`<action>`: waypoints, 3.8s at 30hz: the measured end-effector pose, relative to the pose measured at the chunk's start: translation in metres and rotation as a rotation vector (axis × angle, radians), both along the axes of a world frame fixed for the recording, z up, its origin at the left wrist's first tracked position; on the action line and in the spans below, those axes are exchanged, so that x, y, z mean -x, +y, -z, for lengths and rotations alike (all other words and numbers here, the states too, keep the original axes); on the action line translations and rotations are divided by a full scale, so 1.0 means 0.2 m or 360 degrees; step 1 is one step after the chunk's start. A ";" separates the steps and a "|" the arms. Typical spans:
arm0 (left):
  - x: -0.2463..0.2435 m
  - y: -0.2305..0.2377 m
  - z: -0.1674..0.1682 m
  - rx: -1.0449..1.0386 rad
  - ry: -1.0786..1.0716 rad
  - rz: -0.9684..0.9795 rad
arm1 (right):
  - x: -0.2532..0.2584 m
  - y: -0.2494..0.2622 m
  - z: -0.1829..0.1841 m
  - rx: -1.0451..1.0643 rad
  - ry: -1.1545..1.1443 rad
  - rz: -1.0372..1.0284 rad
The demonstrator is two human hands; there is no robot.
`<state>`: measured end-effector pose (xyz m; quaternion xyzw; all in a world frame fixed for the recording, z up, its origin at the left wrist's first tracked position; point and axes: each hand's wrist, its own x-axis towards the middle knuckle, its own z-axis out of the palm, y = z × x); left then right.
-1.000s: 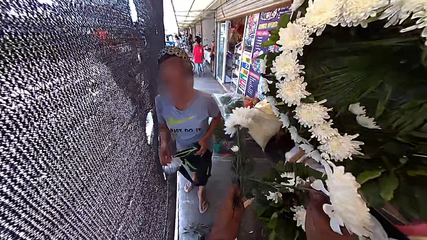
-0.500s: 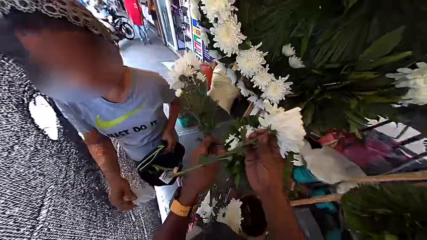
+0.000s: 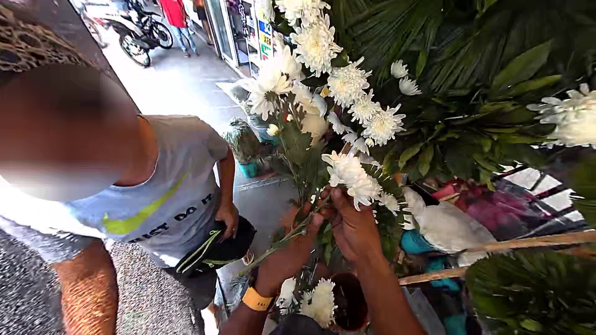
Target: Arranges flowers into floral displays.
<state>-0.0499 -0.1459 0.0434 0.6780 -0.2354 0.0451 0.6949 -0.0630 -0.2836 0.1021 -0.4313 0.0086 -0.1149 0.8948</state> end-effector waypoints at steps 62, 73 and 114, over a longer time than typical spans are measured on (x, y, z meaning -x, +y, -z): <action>-0.30 0.13 0.04 0.0096 -0.0271 -0.0317 | -0.45 -0.07 -0.26 0.0447 -0.0195 0.0123; -0.39 0.37 0.04 0.0475 -0.0274 -0.0385 | -0.56 0.28 -0.32 0.0650 -0.0497 0.0348; -0.43 0.77 0.29 0.0402 -0.0108 -0.0356 | -1.62 0.48 -1.61 0.3891 -0.0185 0.1502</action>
